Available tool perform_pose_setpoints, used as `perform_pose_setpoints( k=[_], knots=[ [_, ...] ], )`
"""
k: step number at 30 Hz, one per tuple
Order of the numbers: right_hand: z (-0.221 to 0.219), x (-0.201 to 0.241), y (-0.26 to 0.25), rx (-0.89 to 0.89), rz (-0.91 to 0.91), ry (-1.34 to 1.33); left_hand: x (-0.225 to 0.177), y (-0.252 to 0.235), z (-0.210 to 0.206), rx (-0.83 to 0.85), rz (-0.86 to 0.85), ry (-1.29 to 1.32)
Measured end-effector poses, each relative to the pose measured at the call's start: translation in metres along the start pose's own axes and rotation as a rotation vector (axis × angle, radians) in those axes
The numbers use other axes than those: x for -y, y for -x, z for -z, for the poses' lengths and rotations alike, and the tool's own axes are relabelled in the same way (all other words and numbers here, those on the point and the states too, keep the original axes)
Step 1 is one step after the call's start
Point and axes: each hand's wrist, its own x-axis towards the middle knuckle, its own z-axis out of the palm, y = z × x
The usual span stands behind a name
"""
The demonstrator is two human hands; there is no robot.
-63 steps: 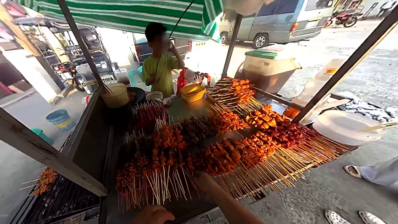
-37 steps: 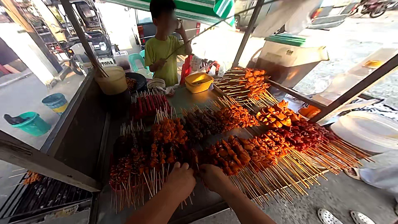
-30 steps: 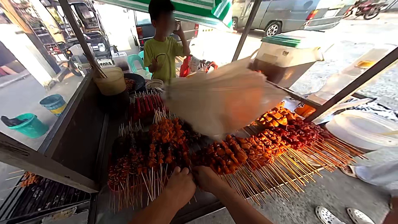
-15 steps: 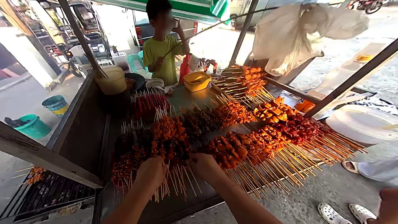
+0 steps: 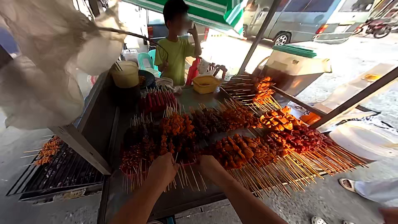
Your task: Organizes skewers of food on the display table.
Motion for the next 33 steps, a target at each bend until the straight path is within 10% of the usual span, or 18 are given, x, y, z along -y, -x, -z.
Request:
perform_pose_setpoints(
  k=[10, 20, 33],
  knots=[
    [-0.023, 0.056, 0.016, 0.026, 0.001, 0.050, 0.020, 0.048, 0.014, -0.126, -0.085, 0.130],
    [-0.045, 0.019, 0.006, 0.075, 0.040, -0.027, 0.075, 0.071, -0.003, -0.213, -0.090, 0.244],
    [-0.025, 0.032, 0.009, 0.071, -0.028, -0.019, 0.003, 0.027, -0.018, 0.026, -0.046, -0.113]
  ],
)
